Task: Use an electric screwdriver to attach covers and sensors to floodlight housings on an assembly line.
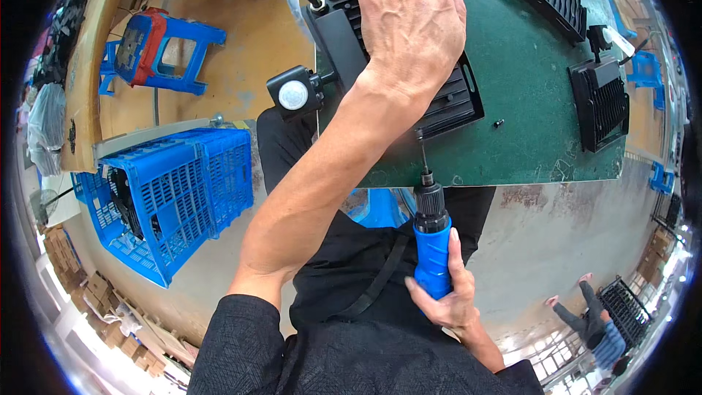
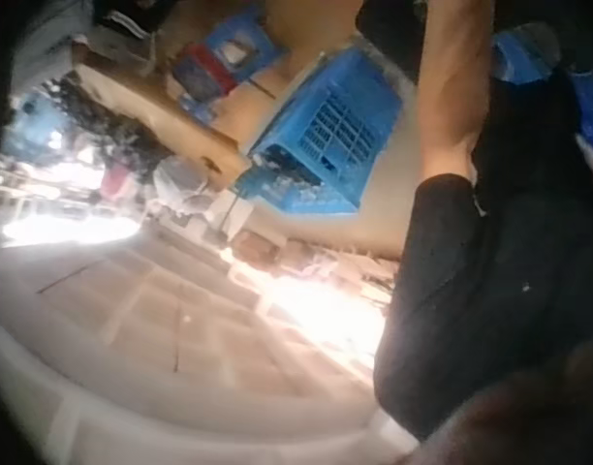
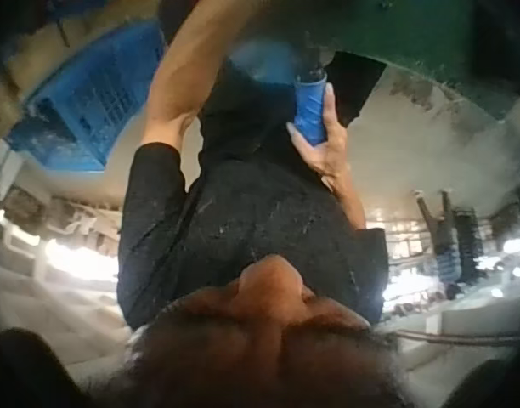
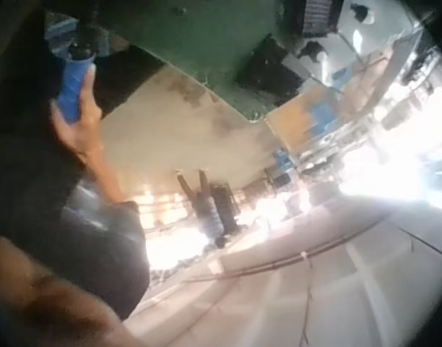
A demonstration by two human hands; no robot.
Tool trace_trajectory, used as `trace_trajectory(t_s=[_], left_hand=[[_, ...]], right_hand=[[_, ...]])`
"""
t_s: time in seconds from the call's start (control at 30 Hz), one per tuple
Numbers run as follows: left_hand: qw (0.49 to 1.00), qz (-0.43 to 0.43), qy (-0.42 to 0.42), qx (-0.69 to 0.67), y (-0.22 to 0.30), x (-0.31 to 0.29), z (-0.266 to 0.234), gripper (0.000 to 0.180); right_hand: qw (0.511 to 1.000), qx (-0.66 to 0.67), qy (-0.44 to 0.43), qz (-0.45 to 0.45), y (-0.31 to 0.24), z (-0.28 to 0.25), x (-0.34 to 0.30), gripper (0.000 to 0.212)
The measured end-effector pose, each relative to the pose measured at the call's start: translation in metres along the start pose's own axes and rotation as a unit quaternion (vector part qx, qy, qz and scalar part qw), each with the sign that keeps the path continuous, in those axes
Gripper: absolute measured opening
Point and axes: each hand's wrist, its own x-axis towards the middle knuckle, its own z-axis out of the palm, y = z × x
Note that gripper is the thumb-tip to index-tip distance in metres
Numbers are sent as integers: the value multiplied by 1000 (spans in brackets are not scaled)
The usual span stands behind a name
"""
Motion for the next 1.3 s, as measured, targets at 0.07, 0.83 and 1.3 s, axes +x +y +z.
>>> trace_trajectory(t_s=[0.07, 0.83, 1.3], left_hand=[[1000, 5, 13, 9, -4, -2, 0, 45], [985, 101, -76, 118, -69, -9, 29, 43], [993, 106, -55, 14, 43, -8, -4, 32]], right_hand=[[995, 97, -24, 14, 2, -3, 0, 112], [926, 346, -114, 100, -5, -14, 10, 104], [960, 226, -50, 159, 0, -33, -28, 101]])
